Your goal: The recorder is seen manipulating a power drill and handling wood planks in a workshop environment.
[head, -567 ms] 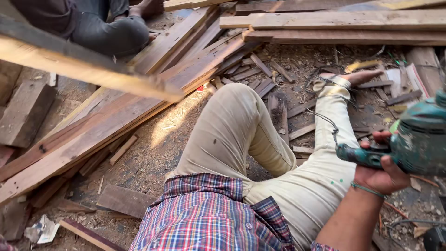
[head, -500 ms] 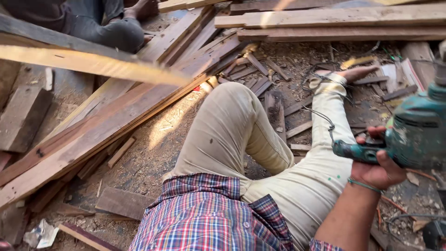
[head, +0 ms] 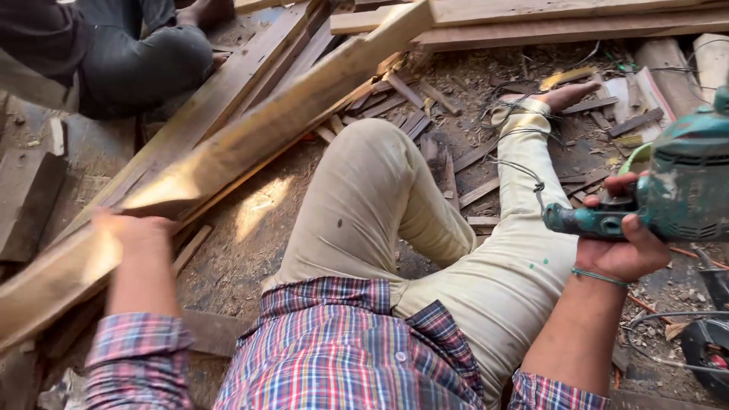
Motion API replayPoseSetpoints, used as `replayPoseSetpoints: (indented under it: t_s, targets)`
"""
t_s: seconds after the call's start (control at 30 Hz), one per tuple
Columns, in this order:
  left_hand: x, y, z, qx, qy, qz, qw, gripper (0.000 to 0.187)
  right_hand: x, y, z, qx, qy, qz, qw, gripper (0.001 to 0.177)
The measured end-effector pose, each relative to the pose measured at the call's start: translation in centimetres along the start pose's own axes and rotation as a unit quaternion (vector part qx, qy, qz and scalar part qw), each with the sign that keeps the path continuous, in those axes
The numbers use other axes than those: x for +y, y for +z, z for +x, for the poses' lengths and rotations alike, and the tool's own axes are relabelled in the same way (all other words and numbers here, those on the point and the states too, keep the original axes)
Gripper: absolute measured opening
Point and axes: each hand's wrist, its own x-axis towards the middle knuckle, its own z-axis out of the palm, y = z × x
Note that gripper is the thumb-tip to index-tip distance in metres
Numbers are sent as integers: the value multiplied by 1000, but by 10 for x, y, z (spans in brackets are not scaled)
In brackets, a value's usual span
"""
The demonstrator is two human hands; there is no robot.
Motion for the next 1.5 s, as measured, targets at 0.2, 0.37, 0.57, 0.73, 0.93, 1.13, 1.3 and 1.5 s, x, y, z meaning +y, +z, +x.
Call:
replayPoseSetpoints:
  t_s: [0.2,0.37,0.57,0.73,0.93,1.13,1.3,1.5]
  targets:
    - [-55,-16,-38,56,-119,23,991,114,-1,14,3,-19,4,-16,1000,54]
    - [-97,-36,-86,141,-133,106,975,97,10,15,4,-20,5,-10,1000,55]
    - [-161,-85,-79,117,-221,200,947,84,13,23,1,-21,19,-23,999,55]
    - [-191,-136,-36,-25,-272,359,892,68,26,20,4,-18,31,-19,999,60]
    - [-104,-83,-151,-244,3,826,508,56,27,27,2,-19,32,-25,999,64]
    - [-169,-109,-49,-338,515,782,92,105,12,25,14,-34,-18,-124,992,62]
    - [-141,-50,-108,-386,273,848,237,82,-29,67,13,-42,-32,-229,972,57]
    - [-179,-65,-65,-405,372,800,241,63,-24,102,12,-57,-33,-313,947,45]
